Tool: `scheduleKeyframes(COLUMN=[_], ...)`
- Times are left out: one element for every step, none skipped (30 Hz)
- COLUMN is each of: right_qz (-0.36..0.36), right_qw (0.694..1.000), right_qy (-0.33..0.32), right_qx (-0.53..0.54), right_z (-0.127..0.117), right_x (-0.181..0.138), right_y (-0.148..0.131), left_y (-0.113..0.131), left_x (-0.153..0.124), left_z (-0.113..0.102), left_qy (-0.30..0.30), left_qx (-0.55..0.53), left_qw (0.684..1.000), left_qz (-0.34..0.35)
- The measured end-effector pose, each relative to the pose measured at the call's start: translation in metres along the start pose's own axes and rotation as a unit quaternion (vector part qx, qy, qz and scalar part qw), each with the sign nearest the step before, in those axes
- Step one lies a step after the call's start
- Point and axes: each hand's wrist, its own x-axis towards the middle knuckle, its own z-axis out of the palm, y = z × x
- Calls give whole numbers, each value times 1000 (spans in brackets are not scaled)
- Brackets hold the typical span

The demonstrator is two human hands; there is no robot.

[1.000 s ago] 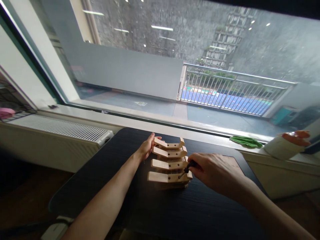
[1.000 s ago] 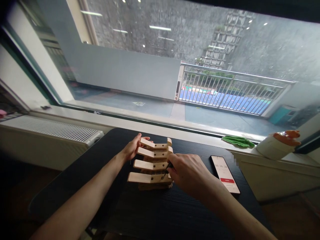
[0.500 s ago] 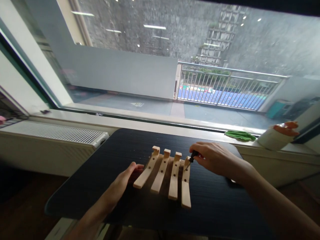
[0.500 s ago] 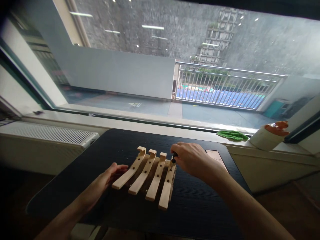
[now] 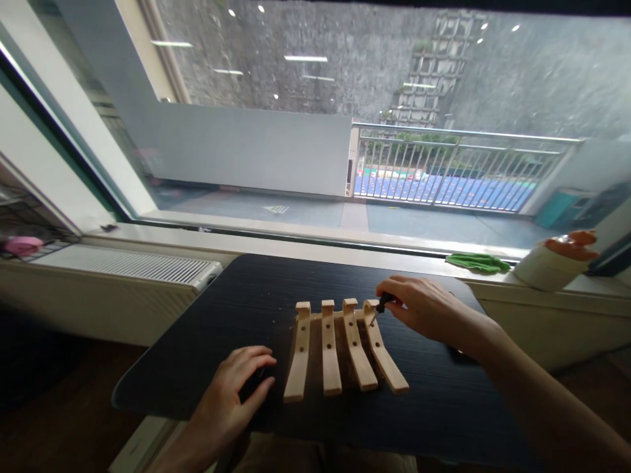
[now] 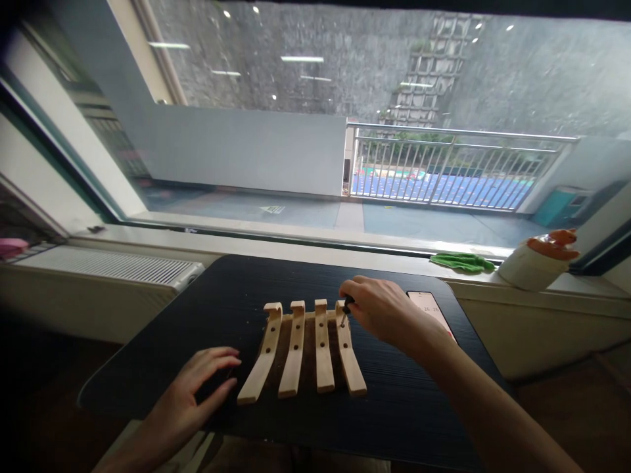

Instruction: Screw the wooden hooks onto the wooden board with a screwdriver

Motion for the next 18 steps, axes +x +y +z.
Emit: scheduleKeyframes(right_qz=[-1, -2, -4, -7, -10, -13, -14, -15, -14, -13, -10, -8, -6, -3, 1, 4, 7, 9], right_qw=[1000, 1000, 1000, 1000, 1000, 1000, 1000, 1000, 1000, 1000, 1000, 1000, 1000, 1000, 1000, 1000, 1000, 1000], right_qy=[0, 1, 2, 2, 2, 3, 4, 5, 5, 6, 7, 8, 9, 11, 13, 15, 16, 16], right_qx=[0, 1, 3, 6, 9, 10, 10, 9, 8, 6, 6, 6, 7, 8, 9, 10, 11, 13], right_z=[0, 1, 1, 1, 1, 2, 2, 3, 3, 4, 5, 5, 6, 7, 8, 8, 9, 9], right_x=[0, 1, 1, 2, 3, 3, 4, 4, 4, 4, 4, 4, 4, 4, 4, 4, 4, 4], right_y=[0, 1, 1, 1, 1, 1, 1, 2, 2, 2, 3, 4, 5, 6, 7, 8, 9, 10], left_y=[-5, -10, -14, -19, -23, -27, -30, -32, -33, -33, -32, -30, -27, -24, -21, -19, -17, -17], left_x=[-5, -8, -10, -9, -8, -5, -2, 2, 7, 12, 18, 24, 32, 40, 50, 60, 71, 83], left_z=[3, 7, 11, 14, 17, 20, 23, 25, 27, 29, 31, 34, 37, 41, 45, 49, 53, 57], left_qy=[-19, -33, -37, -33, -22, -14, -5, 3, 8, 18, 23, 35, 39, 41, 39, 44, 46, 59], left_qx=[19, 33, 39, 40, 35, 29, 22, 16, 10, 4, -4, -12, -19, -26, -32, -39, -48, -62], left_qw=[999, 998, 997, 997, 998, 998, 998, 998, 999, 999, 999, 998, 998, 998, 998, 998, 998, 996], left_qz=[22, 36, 49, 54, 57, 58, 57, 54, 50, 46, 44, 43, 40, 36, 32, 23, 5, -23])
